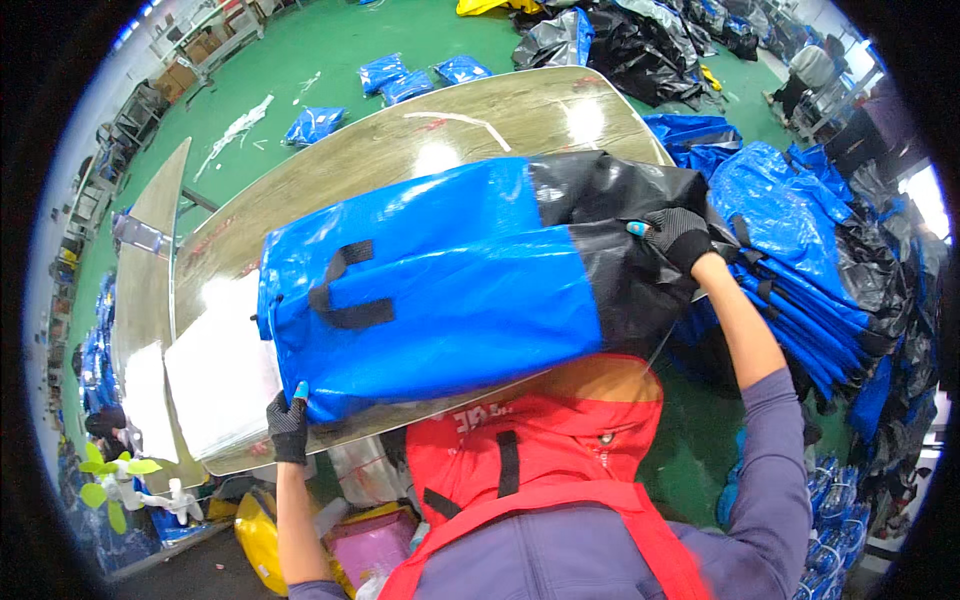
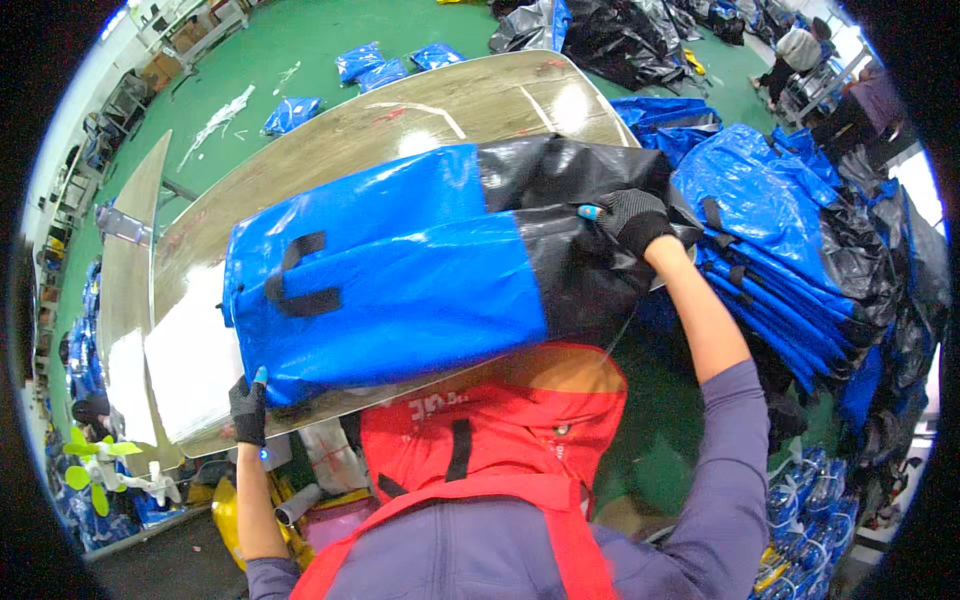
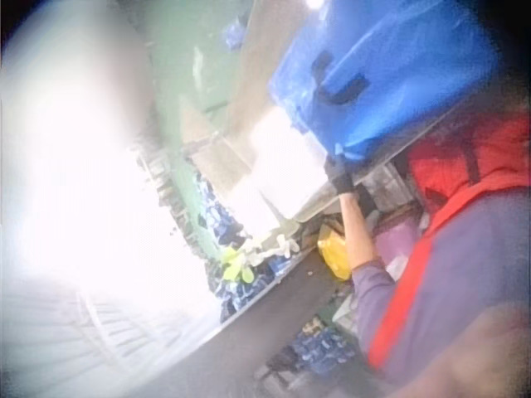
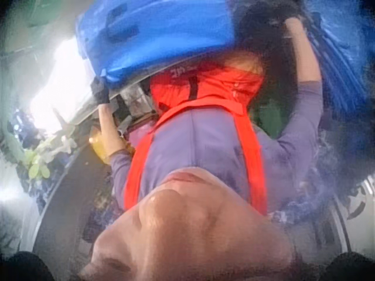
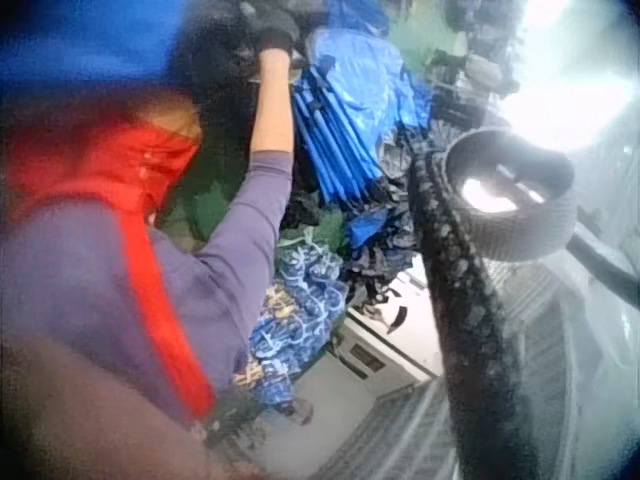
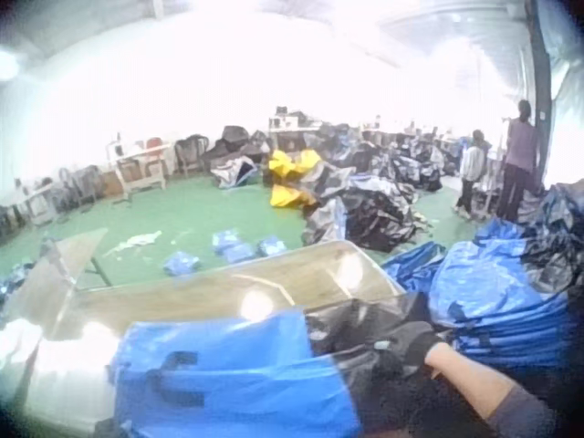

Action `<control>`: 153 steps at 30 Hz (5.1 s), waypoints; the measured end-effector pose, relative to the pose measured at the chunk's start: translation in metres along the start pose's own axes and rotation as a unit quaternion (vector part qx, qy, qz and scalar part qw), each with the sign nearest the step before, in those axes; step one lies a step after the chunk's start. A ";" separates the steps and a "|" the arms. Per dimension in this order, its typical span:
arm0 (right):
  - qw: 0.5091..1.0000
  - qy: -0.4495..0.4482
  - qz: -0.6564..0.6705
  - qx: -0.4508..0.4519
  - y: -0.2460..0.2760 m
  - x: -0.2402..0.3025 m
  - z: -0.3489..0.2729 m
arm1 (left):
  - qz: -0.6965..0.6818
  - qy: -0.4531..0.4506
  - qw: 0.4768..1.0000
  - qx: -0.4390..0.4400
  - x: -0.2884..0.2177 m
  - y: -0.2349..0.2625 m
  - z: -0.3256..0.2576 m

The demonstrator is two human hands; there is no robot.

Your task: The person folds blue and black tarps on a table, then places each folded tarp into a clear plastic bag. The person repeats this process for multiple tarps, handling them one at a time.

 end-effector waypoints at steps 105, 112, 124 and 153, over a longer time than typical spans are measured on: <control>0.990 0.049 -0.073 0.107 -0.001 0.044 0.055 | -0.212 -0.047 0.973 0.081 -0.020 -0.035 0.053; 0.994 0.042 -0.017 0.099 -0.018 0.035 0.060 | 0.422 -0.378 0.809 -0.155 -0.204 -0.079 0.036; 0.995 0.081 -0.026 0.057 0.006 0.044 0.033 | 0.132 -0.466 0.850 0.207 -0.361 -0.267 -0.016; 0.838 0.253 0.256 -0.410 0.048 0.133 -0.083 | 0.223 -0.623 0.720 0.209 -0.352 -0.319 -0.071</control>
Point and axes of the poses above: each hand's wrist, its own z-axis towards the middle knuckle, its own y-axis out of the back of the hand, x = y × z, the point moved 3 cm from there along z, towards the middle knuckle, and after that the axes turned 2 degrees about -z, right-handed, at the moved point
